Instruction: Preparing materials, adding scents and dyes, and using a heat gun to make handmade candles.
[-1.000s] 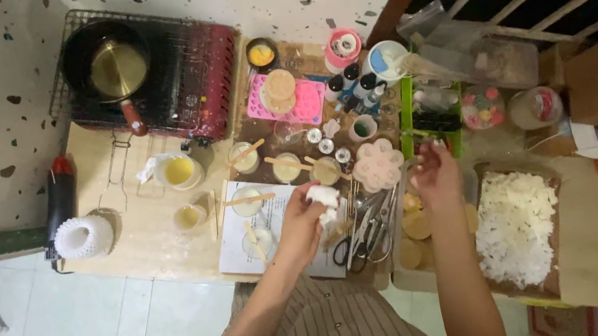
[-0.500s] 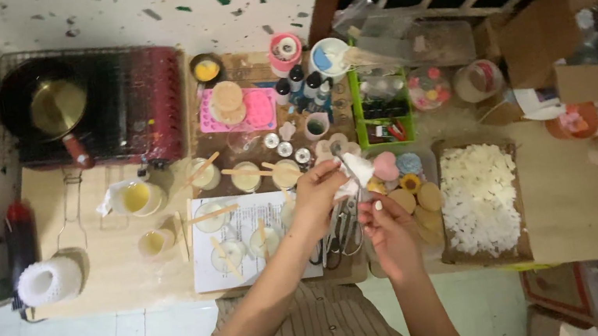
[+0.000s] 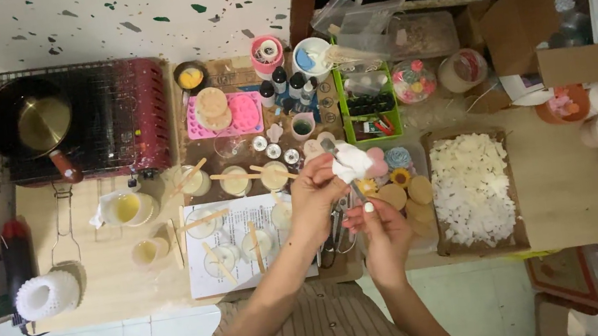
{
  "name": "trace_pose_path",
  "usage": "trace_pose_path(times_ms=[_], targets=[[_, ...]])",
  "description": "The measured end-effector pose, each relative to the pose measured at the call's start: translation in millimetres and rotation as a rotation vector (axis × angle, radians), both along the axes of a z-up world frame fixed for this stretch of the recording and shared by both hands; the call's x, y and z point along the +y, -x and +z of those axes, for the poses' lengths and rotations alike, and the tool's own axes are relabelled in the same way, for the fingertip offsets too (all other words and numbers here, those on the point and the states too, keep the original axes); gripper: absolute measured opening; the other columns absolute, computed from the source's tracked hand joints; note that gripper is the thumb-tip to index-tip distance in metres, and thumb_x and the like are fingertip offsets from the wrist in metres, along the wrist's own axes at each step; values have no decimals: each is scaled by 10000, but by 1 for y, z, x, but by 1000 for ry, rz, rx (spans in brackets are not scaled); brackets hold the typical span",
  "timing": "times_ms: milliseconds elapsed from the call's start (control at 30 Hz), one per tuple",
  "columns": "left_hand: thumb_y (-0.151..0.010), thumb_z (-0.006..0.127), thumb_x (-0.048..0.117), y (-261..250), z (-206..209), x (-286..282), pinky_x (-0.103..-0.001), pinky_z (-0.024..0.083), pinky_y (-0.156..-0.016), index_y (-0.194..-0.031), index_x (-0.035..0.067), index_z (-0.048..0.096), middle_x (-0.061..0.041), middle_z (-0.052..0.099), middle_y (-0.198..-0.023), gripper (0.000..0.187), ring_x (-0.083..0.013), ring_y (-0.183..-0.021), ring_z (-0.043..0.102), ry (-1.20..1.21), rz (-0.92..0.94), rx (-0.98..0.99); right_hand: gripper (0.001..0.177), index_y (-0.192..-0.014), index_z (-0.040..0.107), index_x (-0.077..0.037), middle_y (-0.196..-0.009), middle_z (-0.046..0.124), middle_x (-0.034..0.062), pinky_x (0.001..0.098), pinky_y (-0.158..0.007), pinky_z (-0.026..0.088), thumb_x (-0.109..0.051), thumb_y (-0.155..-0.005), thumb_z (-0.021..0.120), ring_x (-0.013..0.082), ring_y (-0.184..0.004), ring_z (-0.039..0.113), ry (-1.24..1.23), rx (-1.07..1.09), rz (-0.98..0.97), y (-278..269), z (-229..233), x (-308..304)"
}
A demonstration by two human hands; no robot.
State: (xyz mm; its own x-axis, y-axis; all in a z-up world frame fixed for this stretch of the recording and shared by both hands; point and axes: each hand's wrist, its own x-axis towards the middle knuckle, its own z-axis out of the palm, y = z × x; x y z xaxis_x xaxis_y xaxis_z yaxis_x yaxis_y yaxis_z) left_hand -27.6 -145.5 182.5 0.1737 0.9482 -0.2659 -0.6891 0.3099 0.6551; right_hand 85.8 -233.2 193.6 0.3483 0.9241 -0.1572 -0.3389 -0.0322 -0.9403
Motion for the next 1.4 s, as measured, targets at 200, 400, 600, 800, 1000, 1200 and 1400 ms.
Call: trace_pose_path(times_ms=[200,400,600,800,1000,1200,1400], targets=[[-862,725,-75,3,25,3,-252,556,-745,-1373,18,574,-66,745,-937,541,-117,-789,665,-190,208,94,253,-1147,673,50,-924,751,140,318,-666,580,-159,-1051,567,195,-739,718,-28,-171,5,4,2,-17],[-897,710,-97,8,38,0,-217,548,-837,-1364,-24,576,-18,719,-968,491,-72,-905,674,-216,169,181,224,-1125,683,56,-895,750,144,302,-653,563,-123,-1049,570,195,-715,718,-18,-211,-27,-3,7,-27],[-832,740,-96,42,41,11,-234,557,-795,-1254,-39,668,-40,729,-958,432,-96,-859,679,-273,3,377,213,-1123,684,52,-896,755,138,286,-666,565,-115,-1049,576,176,-715,713,-13,-245,-39,-10,13,-33],[-883,745,-10,67,67,15,-221,581,-807,-1182,-30,703,-69,774,-1039,303,-75,-902,710,-269,-275,338,203,-1101,688,40,-866,753,124,281,-645,555,-133,-1044,598,161,-684,694,-10,-229,-3,-17,16,-36],[-856,767,-17,60,49,9,-225,551,-564,-1041,-49,722,-52,737,-858,193,-77,-677,669,-311,-148,576,203,-1094,680,41,-851,752,116,267,-627,539,-136,-1047,593,155,-661,689,28,-279,39,-21,16,-46],[-842,738,17,68,83,-2,-246,562,-547,-1044,-30,702,-64,725,-802,211,-102,-628,717,-361,-180,933,220,-1137,704,59,-843,753,113,270,-626,560,-106,-1016,622,146,-666,702,42,-392,76,-33,33,-44],[-804,762,20,74,84,-2,-355,555,-658,-1027,-2,731,-143,703,-746,227,-249,-678,720,-429,-144,1201,202,-1122,702,79,-834,744,117,278,-639,587,-72,-1002,644,143,-680,694,-17,-402,111,-45,39,-48]])
